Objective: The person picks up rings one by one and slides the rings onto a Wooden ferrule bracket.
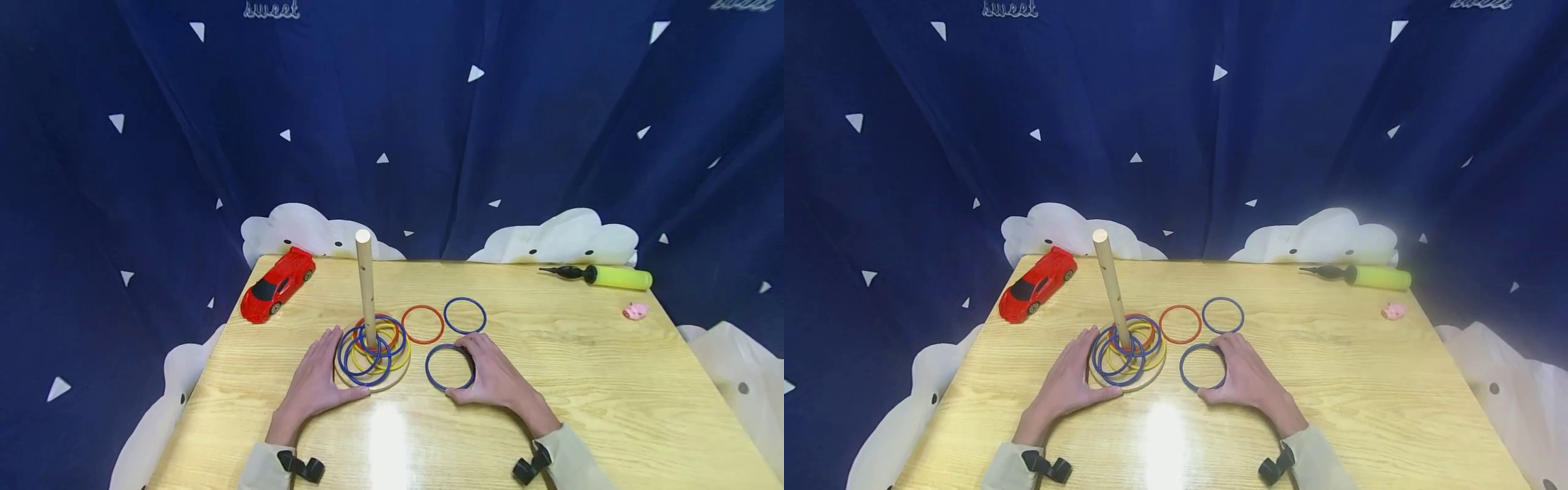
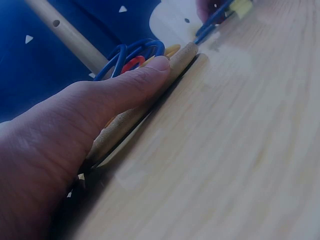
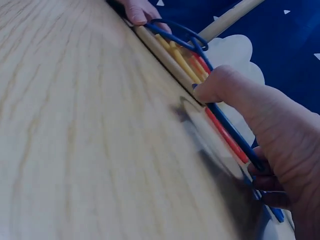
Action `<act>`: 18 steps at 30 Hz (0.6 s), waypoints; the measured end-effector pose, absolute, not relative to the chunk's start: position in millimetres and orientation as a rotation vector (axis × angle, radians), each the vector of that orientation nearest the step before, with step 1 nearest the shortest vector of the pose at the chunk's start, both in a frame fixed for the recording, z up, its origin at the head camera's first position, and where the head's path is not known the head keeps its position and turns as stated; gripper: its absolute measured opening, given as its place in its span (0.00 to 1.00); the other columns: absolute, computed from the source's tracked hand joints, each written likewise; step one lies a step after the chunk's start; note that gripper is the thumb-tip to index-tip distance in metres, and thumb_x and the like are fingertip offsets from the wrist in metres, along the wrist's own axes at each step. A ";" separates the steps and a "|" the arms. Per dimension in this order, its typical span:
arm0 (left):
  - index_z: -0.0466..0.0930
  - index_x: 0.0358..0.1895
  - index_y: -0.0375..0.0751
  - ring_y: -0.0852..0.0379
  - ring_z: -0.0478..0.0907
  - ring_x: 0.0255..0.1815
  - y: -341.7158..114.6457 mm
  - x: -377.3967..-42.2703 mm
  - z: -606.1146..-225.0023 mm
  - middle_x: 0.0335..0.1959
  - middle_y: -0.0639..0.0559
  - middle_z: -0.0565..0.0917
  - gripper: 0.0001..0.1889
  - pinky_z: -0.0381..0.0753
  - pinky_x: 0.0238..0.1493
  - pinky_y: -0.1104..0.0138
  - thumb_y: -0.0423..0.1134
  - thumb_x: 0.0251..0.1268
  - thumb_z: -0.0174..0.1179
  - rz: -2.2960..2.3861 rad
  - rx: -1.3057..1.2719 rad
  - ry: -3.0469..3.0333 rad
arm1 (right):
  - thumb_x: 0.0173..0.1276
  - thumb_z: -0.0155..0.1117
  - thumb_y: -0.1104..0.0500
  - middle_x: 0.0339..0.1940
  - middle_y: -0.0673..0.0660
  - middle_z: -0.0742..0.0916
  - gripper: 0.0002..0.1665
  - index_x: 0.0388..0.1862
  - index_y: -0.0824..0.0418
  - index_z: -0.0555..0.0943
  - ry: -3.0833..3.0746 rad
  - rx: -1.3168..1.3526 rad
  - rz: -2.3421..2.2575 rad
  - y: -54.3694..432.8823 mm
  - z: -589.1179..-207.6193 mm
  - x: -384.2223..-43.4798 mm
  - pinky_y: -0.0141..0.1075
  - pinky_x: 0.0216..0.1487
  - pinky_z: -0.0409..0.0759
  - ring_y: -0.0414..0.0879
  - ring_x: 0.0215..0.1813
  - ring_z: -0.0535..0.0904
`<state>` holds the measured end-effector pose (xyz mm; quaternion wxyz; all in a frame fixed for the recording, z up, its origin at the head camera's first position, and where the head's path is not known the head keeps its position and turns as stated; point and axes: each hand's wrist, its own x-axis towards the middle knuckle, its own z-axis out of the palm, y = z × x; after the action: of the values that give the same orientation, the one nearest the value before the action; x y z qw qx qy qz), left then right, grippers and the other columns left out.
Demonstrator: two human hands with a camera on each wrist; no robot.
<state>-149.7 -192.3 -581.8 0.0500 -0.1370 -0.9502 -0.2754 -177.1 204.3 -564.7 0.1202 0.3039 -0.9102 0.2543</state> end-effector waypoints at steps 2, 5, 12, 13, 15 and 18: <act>0.50 0.85 0.41 0.47 0.50 0.86 -193.3 -147.8 -582.0 0.85 0.46 0.57 0.74 0.54 0.83 0.48 0.85 0.40 0.66 -0.844 -0.417 -2.899 | 0.37 0.84 0.30 0.51 0.52 0.83 0.53 0.58 0.58 0.80 -2.649 0.886 0.781 204.0 -561.1 -175.8 0.45 0.56 0.80 0.45 0.55 0.76; 0.49 0.85 0.41 0.47 0.49 0.86 -194.0 -147.1 -581.8 0.85 0.46 0.57 0.74 0.53 0.84 0.48 0.85 0.40 0.66 -0.848 -0.421 -2.903 | 0.38 0.85 0.33 0.53 0.52 0.83 0.53 0.60 0.60 0.79 -2.634 0.884 0.819 203.4 -550.0 -176.0 0.44 0.57 0.80 0.44 0.56 0.76; 0.49 0.85 0.40 0.47 0.49 0.86 -194.3 -146.5 -581.7 0.85 0.46 0.56 0.74 0.53 0.84 0.48 0.85 0.40 0.66 -0.843 -0.424 -2.915 | 0.42 0.87 0.39 0.60 0.53 0.82 0.54 0.65 0.61 0.77 -2.604 0.889 0.905 196.7 -501.1 -186.1 0.48 0.63 0.80 0.46 0.62 0.75; 0.49 0.85 0.40 0.47 0.49 0.86 -194.1 -146.9 -581.7 0.85 0.46 0.56 0.74 0.53 0.84 0.48 0.85 0.41 0.65 -0.841 -0.426 -2.913 | 0.42 0.87 0.41 0.60 0.53 0.82 0.54 0.66 0.61 0.77 -2.593 0.896 0.924 195.1 -491.3 -188.4 0.49 0.63 0.79 0.47 0.62 0.75; 0.49 0.85 0.40 0.47 0.49 0.86 -193.8 -148.0 -581.7 0.85 0.46 0.57 0.74 0.53 0.84 0.49 0.85 0.41 0.65 -0.838 -0.427 -2.910 | 0.42 0.87 0.42 0.60 0.54 0.82 0.53 0.66 0.61 0.77 -2.552 0.923 0.945 191.7 -472.1 -194.0 0.50 0.64 0.78 0.47 0.63 0.75; 0.49 0.86 0.41 0.47 0.48 0.86 -193.7 -149.4 -582.8 0.85 0.46 0.56 0.74 0.52 0.84 0.49 0.86 0.41 0.64 -0.825 -0.425 -2.915 | 0.41 0.88 0.44 0.59 0.56 0.83 0.53 0.66 0.62 0.77 -2.485 0.974 0.966 185.8 -444.3 -202.6 0.51 0.64 0.77 0.49 0.63 0.75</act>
<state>-149.4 -193.7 -582.8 0.0414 -0.1387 -0.9521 -0.2695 -202.6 185.8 -444.3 0.1509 0.3392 -0.8654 0.3365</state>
